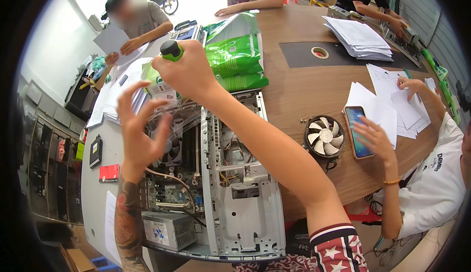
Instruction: The person uses a screwdriver to tighten a screw on a clear plastic component within a computer case and then places the component inside the case.
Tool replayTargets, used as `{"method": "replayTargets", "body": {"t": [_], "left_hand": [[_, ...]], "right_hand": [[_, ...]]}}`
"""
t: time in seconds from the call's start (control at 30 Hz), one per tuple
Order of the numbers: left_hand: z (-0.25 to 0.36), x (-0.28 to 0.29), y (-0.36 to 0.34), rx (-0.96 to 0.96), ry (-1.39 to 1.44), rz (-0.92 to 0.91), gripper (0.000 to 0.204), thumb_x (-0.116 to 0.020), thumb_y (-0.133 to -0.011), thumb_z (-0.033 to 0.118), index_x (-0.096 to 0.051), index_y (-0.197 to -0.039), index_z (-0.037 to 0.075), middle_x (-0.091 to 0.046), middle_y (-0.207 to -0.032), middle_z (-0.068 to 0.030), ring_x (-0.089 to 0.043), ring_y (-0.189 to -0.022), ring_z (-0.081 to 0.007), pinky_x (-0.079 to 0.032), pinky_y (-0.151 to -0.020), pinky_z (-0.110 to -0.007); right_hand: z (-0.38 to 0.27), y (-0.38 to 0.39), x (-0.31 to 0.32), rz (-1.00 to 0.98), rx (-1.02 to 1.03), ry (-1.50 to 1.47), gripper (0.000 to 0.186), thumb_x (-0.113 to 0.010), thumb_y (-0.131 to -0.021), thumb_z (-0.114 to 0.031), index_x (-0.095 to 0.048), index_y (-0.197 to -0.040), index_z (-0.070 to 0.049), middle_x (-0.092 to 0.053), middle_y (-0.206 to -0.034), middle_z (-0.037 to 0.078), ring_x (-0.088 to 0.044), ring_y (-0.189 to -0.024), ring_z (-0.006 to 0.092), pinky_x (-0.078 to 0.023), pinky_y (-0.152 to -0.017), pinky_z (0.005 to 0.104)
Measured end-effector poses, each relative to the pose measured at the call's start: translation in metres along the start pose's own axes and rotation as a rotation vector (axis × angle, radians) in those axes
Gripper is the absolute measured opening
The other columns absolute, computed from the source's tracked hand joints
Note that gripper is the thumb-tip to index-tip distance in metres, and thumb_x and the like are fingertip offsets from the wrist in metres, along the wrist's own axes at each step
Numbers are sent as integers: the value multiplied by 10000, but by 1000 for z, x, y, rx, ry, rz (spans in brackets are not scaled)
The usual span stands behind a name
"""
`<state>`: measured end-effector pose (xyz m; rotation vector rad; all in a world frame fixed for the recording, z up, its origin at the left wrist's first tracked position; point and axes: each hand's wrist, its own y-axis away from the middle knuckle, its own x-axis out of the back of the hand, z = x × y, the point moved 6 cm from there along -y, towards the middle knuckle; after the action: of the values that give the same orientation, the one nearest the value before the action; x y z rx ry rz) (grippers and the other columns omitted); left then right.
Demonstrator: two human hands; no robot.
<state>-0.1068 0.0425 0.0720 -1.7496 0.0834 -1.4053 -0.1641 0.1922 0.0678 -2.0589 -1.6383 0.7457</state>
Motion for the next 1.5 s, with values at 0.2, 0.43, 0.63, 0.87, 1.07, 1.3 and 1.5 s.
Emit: {"method": "replayTargets", "body": {"t": [0.2, 0.43, 0.63, 0.87, 1.07, 1.3, 1.5], "left_hand": [[-6, 83, -99, 24, 131, 387, 228, -555, -930, 222, -712, -954, 59, -643, -1058, -73, -602, -960, -143, -495, -696, -259], [-4, 30, -156, -116, -480, 28, 317, -432, -975, 202, -698, -946, 32, -663, -1069, -124, -612, -851, -204, -479, -730, -318], [34, -36, -149, -285, -232, -8, 294, -524, -852, 89, -605, -1130, 39, -684, -1019, -159, -685, -861, -352, -546, -673, -417], [68, 41, -149, 394, 695, 26, 247, -481, -956, 98, -574, -1148, -26, -621, -1028, -179, -610, -869, -258, -520, -758, -326], [65, -6, -145, 313, -282, -834, 458, -367, -979, 287, -654, -1099, -50, -640, -1115, -264, -633, -1016, -360, -452, -937, -429], [63, 44, -144, -363, -162, 82, 382, -545, -861, 1, -559, -1239, 58, -607, -1066, -158, -592, -912, -296, -472, -881, -406], [6, -37, -134, -110, -77, -68, 313, -459, -927, 180, -614, -1123, -9, -635, -1055, -214, -611, -989, -316, -453, -936, -413]], "right_hand": [[2, -1, 1, -27, -28, -36, 257, -658, -763, -122, -535, -582, 11, -487, -492, 16, -398, -489, 87, -358, -484, 307], [-2, 1, -9, -65, 83, 54, 234, -657, -770, -122, -569, -606, 20, -534, -515, 69, -436, -510, 124, -395, -519, 334], [1, 3, 17, 185, 263, -233, 232, -666, -783, -151, -613, -669, 44, -565, -546, 109, -473, -524, 145, -418, -534, 348], [6, 5, 3, 1, 85, 18, 315, -692, -755, -165, -529, -569, 30, -450, -471, 124, -384, -469, 169, -391, -515, 368], [27, -4, -23, -148, 166, -216, 521, -698, -828, -112, -484, -1297, -37, -531, -1294, 124, -524, -1219, 230, -449, -977, 351], [5, 3, -5, -87, 75, 77, 175, -684, -741, -141, -601, -702, 8, -593, -669, 175, -585, -638, 231, -473, -663, 369], [12, 10, 6, -43, 175, 33, 213, -703, -764, -188, -612, -851, -16, -626, -835, 146, -603, -759, 208, -483, -707, 337]]}}
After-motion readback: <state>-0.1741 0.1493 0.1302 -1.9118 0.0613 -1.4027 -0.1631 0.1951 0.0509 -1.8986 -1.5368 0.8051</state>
